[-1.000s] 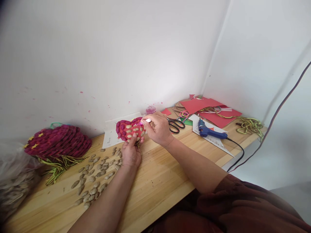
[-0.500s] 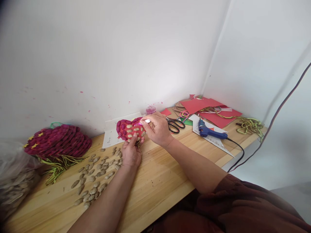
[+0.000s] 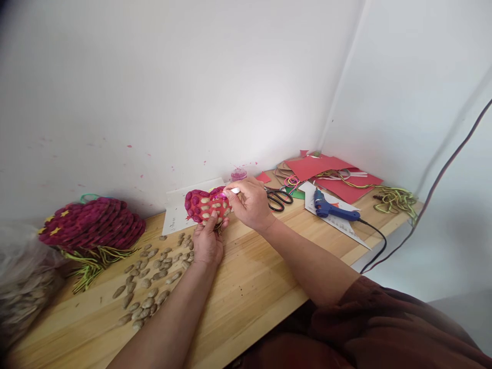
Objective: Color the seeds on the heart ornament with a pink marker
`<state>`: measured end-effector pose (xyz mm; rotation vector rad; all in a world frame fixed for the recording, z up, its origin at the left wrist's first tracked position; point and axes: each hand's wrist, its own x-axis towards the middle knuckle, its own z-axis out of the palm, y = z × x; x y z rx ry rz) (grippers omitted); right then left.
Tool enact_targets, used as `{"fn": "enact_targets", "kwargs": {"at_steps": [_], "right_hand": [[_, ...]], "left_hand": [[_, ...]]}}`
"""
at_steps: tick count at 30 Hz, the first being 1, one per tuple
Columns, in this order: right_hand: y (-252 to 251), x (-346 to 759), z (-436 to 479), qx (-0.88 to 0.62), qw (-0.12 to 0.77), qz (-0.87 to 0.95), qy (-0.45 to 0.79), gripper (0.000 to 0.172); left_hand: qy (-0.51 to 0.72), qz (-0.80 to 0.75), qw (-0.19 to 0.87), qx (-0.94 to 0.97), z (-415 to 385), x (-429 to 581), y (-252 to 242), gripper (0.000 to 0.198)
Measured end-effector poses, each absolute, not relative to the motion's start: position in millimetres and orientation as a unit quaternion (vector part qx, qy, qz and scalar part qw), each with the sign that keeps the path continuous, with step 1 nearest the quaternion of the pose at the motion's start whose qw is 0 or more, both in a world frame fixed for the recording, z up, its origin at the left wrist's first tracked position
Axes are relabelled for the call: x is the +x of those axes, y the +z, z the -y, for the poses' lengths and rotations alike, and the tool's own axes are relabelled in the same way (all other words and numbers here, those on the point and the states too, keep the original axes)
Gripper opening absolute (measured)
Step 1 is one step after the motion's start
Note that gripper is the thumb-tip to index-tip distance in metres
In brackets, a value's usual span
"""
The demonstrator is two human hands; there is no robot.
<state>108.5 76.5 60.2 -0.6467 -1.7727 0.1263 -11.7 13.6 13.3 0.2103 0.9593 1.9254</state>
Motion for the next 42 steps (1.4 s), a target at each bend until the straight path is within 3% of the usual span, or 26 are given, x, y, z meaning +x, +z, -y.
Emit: {"fn": "enact_targets", "kwargs": {"at_steps": [12,42], "right_hand": [[59,107,-74,-0.262,0.568,0.778,0.054,0.012],[61,107,-71,-0.277,0.538,0.795,0.045,0.015]], "left_hand": [[0.785,-0.396,0.463,0.11,-16,-13,7,0.04],[0.783,-0.403,0.463,0.105,-17,-12,8,0.042]]}}
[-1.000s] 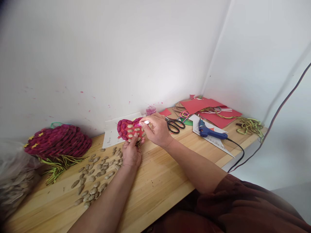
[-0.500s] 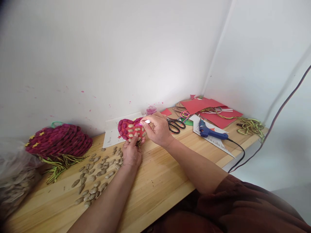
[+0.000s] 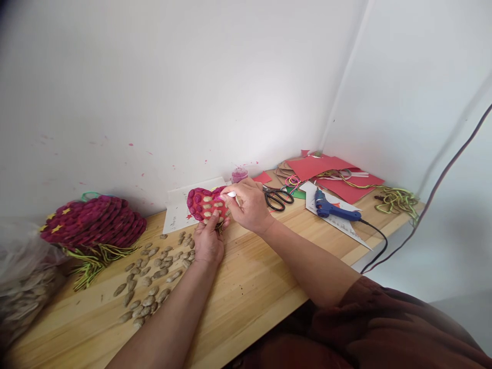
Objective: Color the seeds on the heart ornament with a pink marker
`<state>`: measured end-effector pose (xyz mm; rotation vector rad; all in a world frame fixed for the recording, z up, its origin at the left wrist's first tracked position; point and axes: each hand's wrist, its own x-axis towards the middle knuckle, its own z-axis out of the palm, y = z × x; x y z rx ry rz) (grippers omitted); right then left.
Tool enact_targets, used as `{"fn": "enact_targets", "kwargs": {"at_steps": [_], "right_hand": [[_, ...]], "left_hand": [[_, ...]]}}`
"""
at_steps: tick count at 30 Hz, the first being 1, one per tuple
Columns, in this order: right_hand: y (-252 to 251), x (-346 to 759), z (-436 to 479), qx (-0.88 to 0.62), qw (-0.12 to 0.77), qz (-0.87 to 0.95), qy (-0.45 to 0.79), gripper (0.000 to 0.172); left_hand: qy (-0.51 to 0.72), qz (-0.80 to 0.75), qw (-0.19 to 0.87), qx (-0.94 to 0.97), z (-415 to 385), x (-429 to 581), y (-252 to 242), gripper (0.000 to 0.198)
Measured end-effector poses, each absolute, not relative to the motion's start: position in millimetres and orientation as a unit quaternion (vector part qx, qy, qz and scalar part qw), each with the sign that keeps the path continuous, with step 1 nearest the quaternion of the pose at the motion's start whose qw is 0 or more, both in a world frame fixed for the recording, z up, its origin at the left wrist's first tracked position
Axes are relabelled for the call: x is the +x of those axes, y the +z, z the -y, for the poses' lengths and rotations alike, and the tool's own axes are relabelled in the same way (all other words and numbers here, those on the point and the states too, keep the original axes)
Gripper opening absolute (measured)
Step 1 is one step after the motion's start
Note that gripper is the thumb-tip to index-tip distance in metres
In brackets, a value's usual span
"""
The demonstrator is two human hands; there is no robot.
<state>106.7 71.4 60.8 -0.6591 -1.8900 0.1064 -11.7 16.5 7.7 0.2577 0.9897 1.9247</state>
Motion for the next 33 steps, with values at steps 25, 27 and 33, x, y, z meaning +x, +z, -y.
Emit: {"fn": "enact_targets", "kwargs": {"at_steps": [25,27,33], "right_hand": [[60.9,108.7,-74.7,-0.299,0.545,0.783,0.029,0.018],[60.6,108.9,-75.0,-0.301,0.551,0.778,0.027,0.02],[61.5,108.7,-73.9,-0.287,0.548,0.784,0.047,0.019]], "left_hand": [[0.782,-0.403,0.462,0.11,-18.6,-12.8,2.2,0.04],[0.784,-0.403,0.46,0.108,-18.6,-12.6,2.2,0.041],[0.783,-0.408,0.456,0.116,-18.8,-12.4,0.8,0.039]]}}
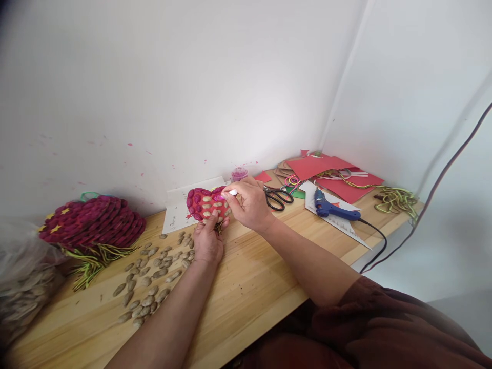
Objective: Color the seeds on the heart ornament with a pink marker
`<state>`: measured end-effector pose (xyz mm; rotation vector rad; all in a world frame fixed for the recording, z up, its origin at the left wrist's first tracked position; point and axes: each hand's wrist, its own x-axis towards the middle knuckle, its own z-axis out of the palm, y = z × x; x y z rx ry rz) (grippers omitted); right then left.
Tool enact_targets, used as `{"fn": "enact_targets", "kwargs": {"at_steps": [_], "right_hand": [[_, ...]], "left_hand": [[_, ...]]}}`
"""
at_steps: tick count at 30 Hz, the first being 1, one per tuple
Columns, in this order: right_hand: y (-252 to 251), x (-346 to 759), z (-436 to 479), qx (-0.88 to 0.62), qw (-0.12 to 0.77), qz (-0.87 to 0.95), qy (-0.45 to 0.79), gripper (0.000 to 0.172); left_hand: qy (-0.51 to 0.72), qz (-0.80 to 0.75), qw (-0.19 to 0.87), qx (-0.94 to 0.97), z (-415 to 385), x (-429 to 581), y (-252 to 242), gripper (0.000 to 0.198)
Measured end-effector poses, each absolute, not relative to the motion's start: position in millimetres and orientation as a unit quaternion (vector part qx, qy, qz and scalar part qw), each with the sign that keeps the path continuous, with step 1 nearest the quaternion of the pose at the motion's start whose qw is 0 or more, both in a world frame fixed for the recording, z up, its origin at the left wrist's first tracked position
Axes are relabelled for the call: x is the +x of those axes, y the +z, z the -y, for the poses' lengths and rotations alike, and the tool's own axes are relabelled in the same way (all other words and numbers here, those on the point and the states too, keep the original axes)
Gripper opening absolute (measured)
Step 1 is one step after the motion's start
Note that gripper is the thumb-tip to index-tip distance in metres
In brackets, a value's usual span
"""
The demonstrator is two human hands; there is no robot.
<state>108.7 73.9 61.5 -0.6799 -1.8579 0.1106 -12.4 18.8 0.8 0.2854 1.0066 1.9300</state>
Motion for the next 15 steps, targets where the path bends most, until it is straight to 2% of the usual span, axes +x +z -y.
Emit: {"fn": "enact_targets", "kwargs": {"at_steps": [7,15], "right_hand": [[60.6,109.2,-75.3,-0.307,0.553,0.775,0.01,0.019],[60.4,108.5,-74.7,-0.298,0.546,0.782,0.034,0.018]], "left_hand": [[0.787,-0.407,0.45,0.11,-18.9,-12.1,2.3,0.042],[0.78,-0.41,0.46,0.109,-18.6,-14.1,3.1,0.04]]}}
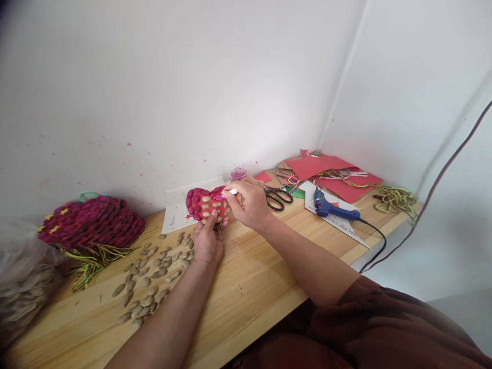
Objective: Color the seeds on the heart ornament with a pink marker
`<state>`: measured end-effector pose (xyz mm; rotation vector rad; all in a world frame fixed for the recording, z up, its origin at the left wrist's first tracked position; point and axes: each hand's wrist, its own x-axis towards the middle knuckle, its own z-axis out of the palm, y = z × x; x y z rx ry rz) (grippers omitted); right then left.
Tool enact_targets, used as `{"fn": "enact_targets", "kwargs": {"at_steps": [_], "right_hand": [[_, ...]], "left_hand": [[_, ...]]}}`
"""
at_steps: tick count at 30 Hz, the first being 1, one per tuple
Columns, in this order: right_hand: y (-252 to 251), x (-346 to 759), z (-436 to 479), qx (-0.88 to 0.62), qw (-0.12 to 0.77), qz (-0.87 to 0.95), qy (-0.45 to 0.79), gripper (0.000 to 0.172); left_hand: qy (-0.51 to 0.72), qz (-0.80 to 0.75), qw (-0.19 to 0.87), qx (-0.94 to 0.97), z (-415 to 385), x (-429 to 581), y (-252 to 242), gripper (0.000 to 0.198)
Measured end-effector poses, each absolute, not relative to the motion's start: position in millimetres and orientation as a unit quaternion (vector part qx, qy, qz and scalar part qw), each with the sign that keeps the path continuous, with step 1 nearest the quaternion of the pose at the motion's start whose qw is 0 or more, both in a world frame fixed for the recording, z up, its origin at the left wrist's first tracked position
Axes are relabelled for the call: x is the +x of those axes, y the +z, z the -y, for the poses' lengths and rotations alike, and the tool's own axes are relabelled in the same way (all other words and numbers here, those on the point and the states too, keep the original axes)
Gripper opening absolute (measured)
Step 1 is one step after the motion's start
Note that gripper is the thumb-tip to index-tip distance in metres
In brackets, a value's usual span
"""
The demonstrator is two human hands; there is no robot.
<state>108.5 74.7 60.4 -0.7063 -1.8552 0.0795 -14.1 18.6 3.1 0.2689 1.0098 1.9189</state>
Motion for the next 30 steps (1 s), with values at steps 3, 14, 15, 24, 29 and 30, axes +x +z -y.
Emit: {"fn": "enact_targets", "kwargs": {"at_steps": [3,14,15,24,29,30], "right_hand": [[59.1,109.3,-77.4,-0.306,0.547,0.779,0.023,0.021],[62.4,112.7,-78.9,-0.311,0.557,0.769,0.022,0.025],[62.5,112.7,-78.7,-0.311,0.558,0.769,0.023,0.025],[61.0,110.5,-77.9,-0.299,0.558,0.774,0.015,0.023],[62.6,112.4,-78.3,-0.307,0.558,0.771,0.02,0.025],[62.5,112.2,-78.1,-0.307,0.558,0.77,0.021,0.025]], "left_hand": [[0.781,-0.409,0.46,0.104,-18.8,-14.1,3.6,0.04],[0.776,-0.414,0.465,0.101,-16.9,-13.5,8.3,0.042],[0.775,-0.416,0.464,0.103,-17.0,-13.7,8.2,0.041],[0.778,-0.418,0.459,0.094,-16.3,-12.2,12.1,0.042],[0.778,-0.412,0.466,0.088,-15.7,-12.6,12.2,0.044],[0.777,-0.412,0.468,0.085,-15.8,-12.6,12.2,0.044]]}}
